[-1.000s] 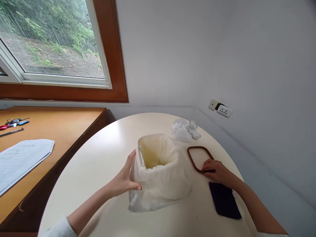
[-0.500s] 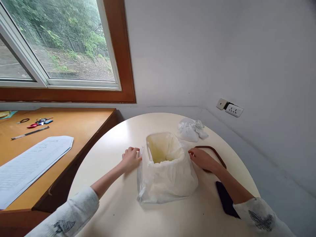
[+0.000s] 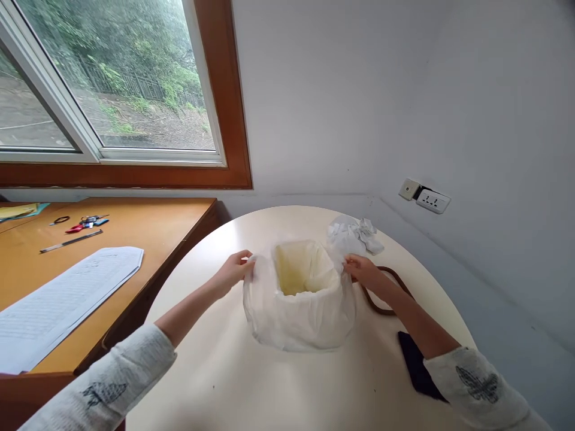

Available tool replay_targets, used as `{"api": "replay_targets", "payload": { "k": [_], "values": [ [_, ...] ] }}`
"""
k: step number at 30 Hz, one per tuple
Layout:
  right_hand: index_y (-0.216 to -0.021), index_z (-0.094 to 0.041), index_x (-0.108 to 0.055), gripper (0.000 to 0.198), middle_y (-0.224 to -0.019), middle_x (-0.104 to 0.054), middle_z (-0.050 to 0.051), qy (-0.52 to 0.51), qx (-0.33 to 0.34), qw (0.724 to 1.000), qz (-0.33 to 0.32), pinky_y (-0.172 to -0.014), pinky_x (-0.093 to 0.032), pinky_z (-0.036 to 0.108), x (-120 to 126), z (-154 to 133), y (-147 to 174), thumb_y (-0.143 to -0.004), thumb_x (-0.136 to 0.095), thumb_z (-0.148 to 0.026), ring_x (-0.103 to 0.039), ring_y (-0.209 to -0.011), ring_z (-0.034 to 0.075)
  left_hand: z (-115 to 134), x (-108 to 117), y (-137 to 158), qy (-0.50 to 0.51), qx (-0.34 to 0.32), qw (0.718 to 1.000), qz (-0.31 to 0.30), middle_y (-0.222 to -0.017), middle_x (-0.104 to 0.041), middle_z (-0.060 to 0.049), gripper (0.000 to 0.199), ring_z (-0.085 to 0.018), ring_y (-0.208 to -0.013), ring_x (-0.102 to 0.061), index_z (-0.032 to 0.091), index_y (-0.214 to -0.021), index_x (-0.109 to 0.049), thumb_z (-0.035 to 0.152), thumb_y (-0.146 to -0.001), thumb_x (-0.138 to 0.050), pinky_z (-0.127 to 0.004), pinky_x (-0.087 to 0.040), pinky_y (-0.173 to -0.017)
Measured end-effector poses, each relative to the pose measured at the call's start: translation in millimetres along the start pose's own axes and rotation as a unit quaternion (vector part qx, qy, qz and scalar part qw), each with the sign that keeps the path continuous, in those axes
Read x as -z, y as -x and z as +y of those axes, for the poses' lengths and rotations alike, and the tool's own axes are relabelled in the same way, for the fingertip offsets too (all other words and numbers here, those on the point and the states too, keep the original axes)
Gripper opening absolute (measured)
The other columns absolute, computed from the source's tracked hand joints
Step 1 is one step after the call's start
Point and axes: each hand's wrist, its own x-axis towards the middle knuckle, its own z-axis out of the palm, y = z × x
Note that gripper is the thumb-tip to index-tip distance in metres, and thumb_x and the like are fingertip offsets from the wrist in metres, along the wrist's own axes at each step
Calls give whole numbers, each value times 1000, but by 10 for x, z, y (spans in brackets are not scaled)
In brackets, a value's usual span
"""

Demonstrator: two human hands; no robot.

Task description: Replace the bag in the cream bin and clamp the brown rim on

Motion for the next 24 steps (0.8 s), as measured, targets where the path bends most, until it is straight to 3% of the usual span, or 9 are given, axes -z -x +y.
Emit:
{"api": "replay_targets", "payload": {
  "k": [4, 10, 14, 18, 21, 24],
  "values": [
    [-81, -21, -49, 30, -73, -58, 1, -232, -2, 972, 33, -61, -45, 26, 151, -173, 0, -71, -58, -48, -54, -65, 14, 203, 221, 11, 63, -35, 997, 12, -65, -56, 2, 29, -11, -55, -52, 19, -77, -47, 44, -69, -58, -25, -43, -54],
    [-86, -22, -51, 31, -72, -55, -1, -294, 24, 953, 65, -52, -41, 23, 341, -331, 80, -70, -64, -45, -50, -59, 12, 453, 463, 193, 60, -123, 990, 32, -66, -57, 3, 26, -9, -47, -50, 20, -80, -48, 44, -75, -57, -22, -40, -48],
    [-88, -22, -49, 35, -74, -56, 1, -278, 28, 957, 71, -52, -41, 23, 510, -385, 232, -68, -66, -45, -51, -61, 13, 528, 668, 364, -7, -145, 988, 52, -55, -52, 4, 22, -9, -43, -45, 20, -77, -49, 40, -74, -59, -20, -34, -43],
    [-89, -23, -49, 36, -69, -55, -1, -228, 16, 973, 30, -50, -38, 23, 740, -435, 409, -66, -68, -43, -49, -58, 12, 575, 909, 487, -68, -131, 988, 48, -54, -53, 5, 20, -8, -43, -39, 21, -81, -52, 35, -70, -62, -17, -27, -39],
    [-99, -25, -50, 39, -69, -54, -2, -136, 5, 990, -27, -53, -39, 24, 918, -505, 515, -68, -67, -42, -51, -60, 13, 649, 1069, 545, -109, -96, 989, 25, -56, -54, 4, 27, -9, -45, -40, 23, -90, -55, 36, -67, -64, -17, -31, -40],
    [-112, -29, -49, 51, -70, -53, -1, -24, 6, 996, -87, -56, -41, 26, 1052, -594, 595, -66, -69, -40, -51, -63, 14, 746, 1186, 593, -168, -57, 983, -38, -52, -48, 5, 35, -8, -42, -36, 24, -97, -56, 41, -67, -63, -17, -29, -39]
  ]
}}
